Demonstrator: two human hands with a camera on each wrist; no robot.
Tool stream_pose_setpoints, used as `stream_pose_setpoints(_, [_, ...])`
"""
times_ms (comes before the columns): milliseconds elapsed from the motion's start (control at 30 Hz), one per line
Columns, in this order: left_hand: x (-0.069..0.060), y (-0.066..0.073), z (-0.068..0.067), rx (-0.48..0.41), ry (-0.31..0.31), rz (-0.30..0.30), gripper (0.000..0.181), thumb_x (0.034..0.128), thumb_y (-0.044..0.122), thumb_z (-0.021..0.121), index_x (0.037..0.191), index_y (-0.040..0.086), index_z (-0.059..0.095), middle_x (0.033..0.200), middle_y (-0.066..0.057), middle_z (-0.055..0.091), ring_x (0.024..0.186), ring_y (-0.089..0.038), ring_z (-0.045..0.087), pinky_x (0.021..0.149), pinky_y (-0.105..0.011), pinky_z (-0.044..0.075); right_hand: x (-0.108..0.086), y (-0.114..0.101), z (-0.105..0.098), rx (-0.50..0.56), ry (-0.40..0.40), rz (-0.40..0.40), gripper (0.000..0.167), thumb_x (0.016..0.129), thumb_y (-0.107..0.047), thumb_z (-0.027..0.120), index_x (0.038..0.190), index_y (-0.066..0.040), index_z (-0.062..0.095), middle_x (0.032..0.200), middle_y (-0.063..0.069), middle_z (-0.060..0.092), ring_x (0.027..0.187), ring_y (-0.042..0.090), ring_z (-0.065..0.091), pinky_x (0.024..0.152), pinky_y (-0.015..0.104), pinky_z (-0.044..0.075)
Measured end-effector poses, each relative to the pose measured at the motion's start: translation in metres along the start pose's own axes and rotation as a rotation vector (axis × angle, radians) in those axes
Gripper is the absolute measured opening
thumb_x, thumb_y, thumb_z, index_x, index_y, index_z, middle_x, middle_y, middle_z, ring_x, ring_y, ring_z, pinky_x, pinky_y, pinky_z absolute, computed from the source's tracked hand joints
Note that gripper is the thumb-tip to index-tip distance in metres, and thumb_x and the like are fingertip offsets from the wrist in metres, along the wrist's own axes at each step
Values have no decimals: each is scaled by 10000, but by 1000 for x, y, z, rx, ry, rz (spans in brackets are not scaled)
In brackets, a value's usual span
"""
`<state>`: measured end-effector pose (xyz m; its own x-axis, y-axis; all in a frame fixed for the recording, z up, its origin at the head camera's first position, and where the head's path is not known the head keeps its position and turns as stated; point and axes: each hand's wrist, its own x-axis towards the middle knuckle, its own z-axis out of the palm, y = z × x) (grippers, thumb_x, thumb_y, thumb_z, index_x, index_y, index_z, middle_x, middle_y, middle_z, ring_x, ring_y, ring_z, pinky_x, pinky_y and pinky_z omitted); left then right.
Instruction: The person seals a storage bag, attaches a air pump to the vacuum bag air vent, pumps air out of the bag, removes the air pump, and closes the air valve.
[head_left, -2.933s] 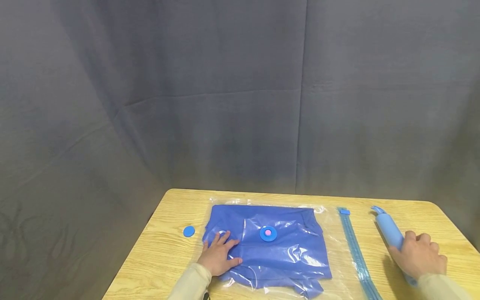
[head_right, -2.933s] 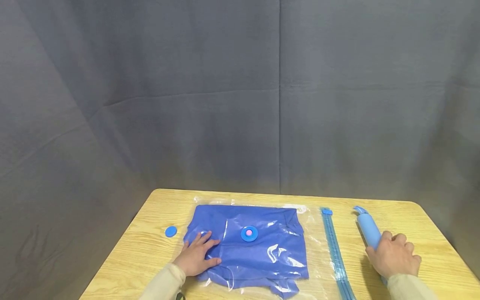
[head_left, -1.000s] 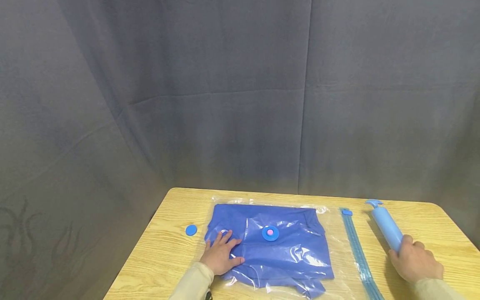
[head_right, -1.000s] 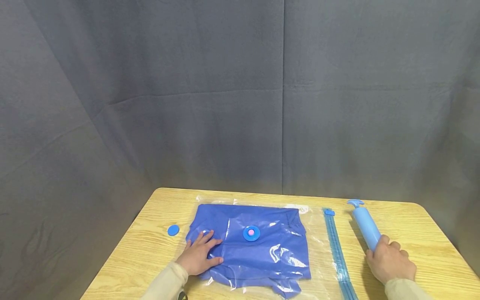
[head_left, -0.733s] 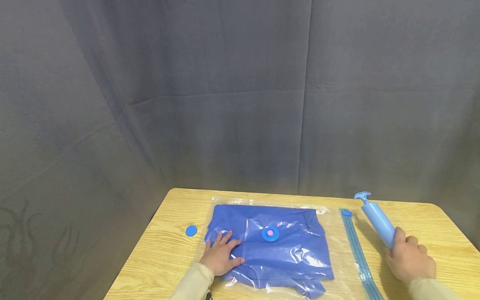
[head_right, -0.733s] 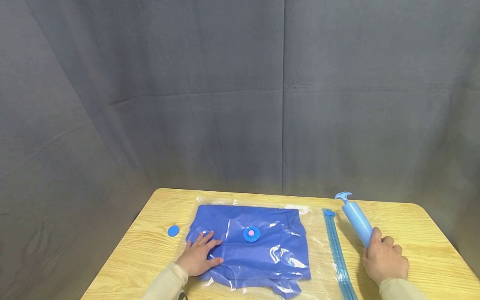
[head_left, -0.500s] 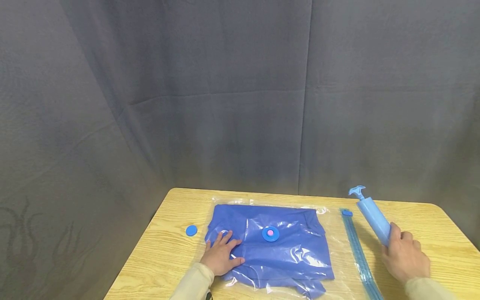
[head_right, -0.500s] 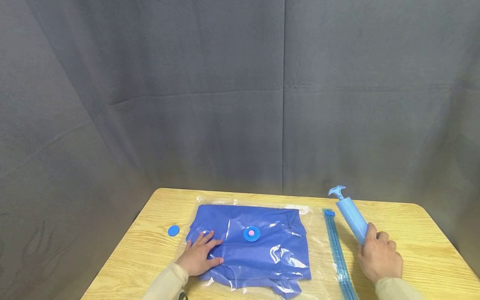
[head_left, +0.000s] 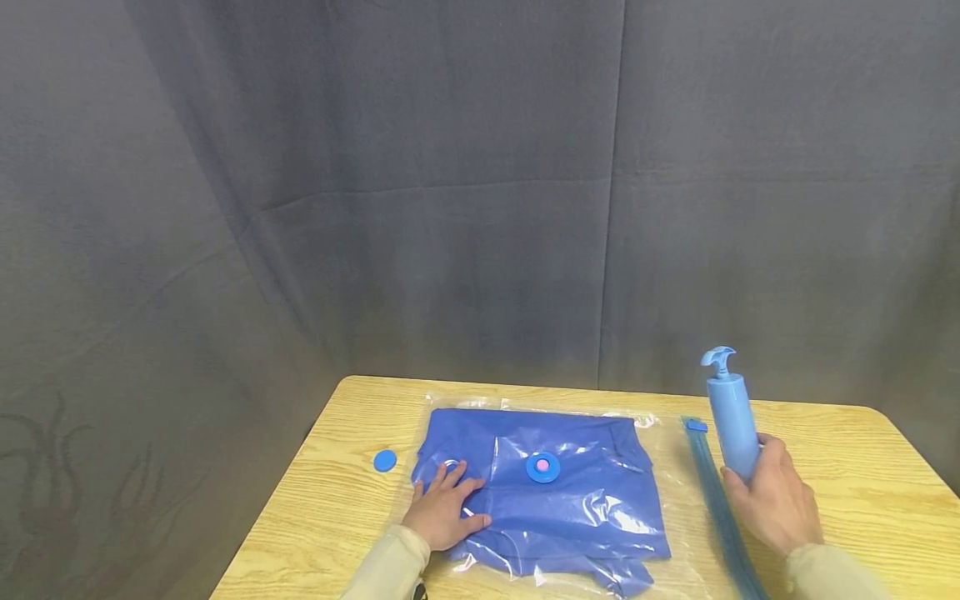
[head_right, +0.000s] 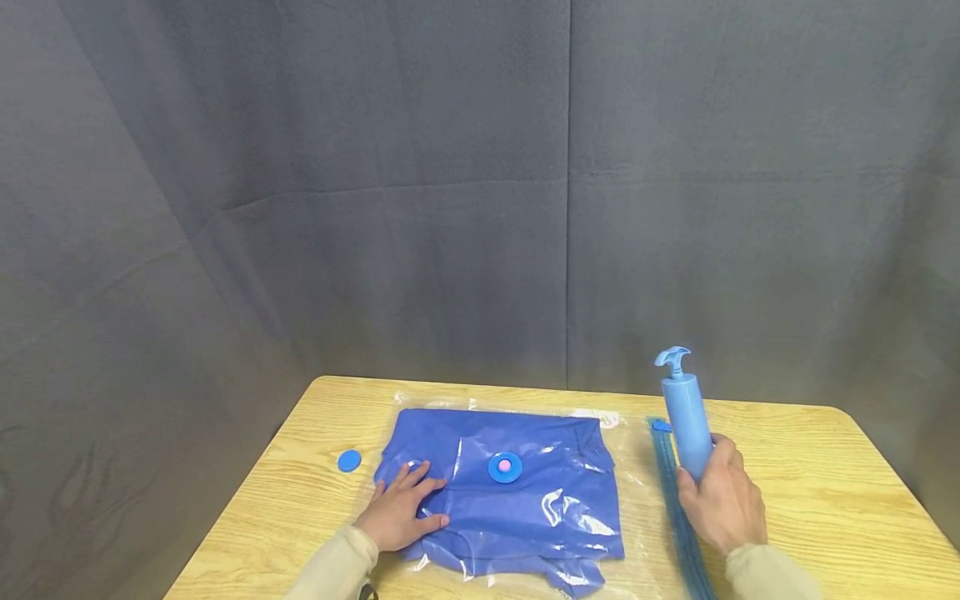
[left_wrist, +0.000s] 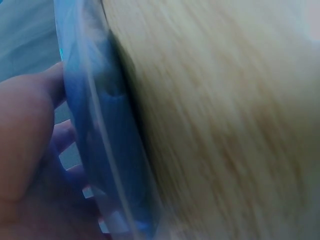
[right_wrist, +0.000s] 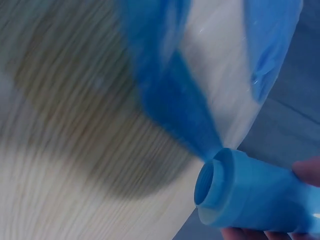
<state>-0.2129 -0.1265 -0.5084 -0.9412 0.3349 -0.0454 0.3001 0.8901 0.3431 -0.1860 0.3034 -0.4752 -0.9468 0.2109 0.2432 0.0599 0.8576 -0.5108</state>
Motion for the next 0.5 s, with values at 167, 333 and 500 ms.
stream_pose_setpoints(167, [0,0,1,0,4,3,588,842,501,667,1330,191,562,1518,-161,391,1403,-487,293,1035,-763,231,0,-14,3,52,-11,-1,718,880,-196,635,1343,189,245,1133,446,483,932,583,572,684,607,500])
stream_pose_setpoints(333, [0,0,1,0,9,7,585,841,501,667,1324,186,564,1513,-166,397,1400,-487,297,1032,-764,234,-2,-28,7,103,-22,11,719,864,-203,659,1324,178,259,1124,465,497,945,592,570,707,614,502])
stream_pose_setpoints(500, [0,1,1,1,10,7,582,844,500,664,1325,186,565,1514,-164,396,1404,-482,296,1034,-764,232,-3,-39,11,154,-8,11,735,827,-221,709,1306,153,296,1135,445,526,948,557,591,754,605,494])
